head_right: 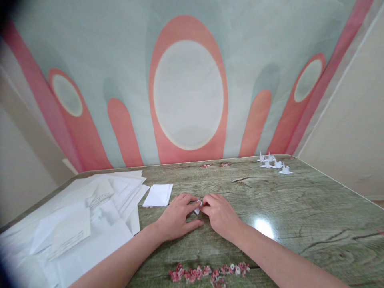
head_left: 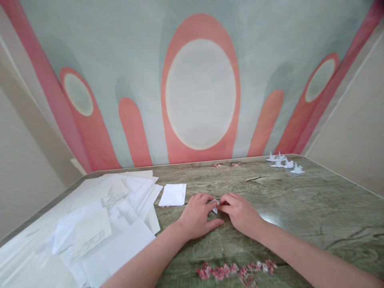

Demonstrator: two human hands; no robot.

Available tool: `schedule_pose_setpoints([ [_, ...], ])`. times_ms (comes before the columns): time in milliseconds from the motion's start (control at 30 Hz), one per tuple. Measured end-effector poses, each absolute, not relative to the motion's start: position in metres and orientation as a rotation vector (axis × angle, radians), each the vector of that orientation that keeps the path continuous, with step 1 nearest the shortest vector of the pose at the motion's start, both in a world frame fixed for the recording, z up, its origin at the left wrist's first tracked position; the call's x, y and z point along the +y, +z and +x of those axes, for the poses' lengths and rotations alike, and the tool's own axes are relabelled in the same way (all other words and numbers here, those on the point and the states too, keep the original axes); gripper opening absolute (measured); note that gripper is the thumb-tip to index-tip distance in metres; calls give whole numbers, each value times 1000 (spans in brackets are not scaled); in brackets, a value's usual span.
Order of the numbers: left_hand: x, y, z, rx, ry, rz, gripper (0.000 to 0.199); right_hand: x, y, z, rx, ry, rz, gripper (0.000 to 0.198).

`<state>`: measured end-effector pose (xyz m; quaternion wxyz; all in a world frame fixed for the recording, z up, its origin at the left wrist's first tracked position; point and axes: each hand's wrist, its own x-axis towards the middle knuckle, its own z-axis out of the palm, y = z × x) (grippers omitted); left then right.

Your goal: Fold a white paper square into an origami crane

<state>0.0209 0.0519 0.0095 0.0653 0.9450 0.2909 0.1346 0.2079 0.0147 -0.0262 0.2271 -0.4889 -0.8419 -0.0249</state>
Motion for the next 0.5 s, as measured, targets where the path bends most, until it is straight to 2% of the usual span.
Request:
schedule_pose_setpoints([
  [367,52,12,21,892,400,2849,37,8,-21,203,-2337,52,-1226,19],
  [500,54,11,19,856,416,2821,41,11,-22,207,-2165,62,-1253,31],
])
